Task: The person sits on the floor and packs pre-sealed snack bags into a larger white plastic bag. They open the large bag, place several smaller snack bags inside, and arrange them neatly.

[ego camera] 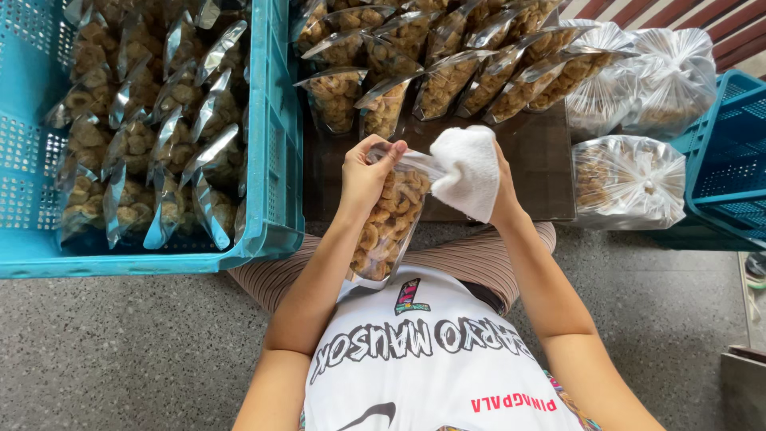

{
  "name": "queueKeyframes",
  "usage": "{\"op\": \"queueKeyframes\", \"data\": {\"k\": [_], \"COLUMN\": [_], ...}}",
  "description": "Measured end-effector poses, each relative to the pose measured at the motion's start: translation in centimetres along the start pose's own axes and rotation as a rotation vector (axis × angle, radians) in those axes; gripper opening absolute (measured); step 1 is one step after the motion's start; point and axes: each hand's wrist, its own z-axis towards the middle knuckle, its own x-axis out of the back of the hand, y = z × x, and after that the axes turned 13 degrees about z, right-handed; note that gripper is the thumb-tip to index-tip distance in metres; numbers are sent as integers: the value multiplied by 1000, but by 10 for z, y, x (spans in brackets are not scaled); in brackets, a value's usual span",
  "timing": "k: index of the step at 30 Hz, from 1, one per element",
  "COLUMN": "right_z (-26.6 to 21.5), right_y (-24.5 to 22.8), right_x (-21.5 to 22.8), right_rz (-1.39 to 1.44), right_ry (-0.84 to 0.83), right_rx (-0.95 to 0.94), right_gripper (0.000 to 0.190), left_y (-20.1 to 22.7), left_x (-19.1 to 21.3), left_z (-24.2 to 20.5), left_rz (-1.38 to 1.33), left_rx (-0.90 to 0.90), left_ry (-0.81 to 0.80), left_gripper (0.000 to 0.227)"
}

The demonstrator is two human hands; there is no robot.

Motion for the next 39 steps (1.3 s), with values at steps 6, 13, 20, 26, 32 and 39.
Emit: {"op": "queueKeyframes", "data": {"k": [6,13,20,26,32,39], "right_z": [27,54,62,45,39,40], "right_y": [-21,-34,-33,-45,-59,-56], "right_x": [-9,-25,-10,8,30,16], "right_rz": [-237,-350,229,6,-117,102], "right_ry": [-146,-100,-217,-300,-280,-229], "right_rx": [158,-1,-278,-174,-220,-201], "right_gripper": [53,32,41,38,43,33], "left_y": [28,39,36,48,64,73], "left_x": [5,-2,-6,-15,-14,-22], "left_z": [-14,-26,-36,-39,-47,-55], "left_rz": [-84,-60,-11,-20,-38,175], "left_rx": [14,-129,-190,-170,-152,-212], "left_ry": [-38,-100,-13,0,-111,-26], "left_gripper": [26,25,23,20,24,22]}}
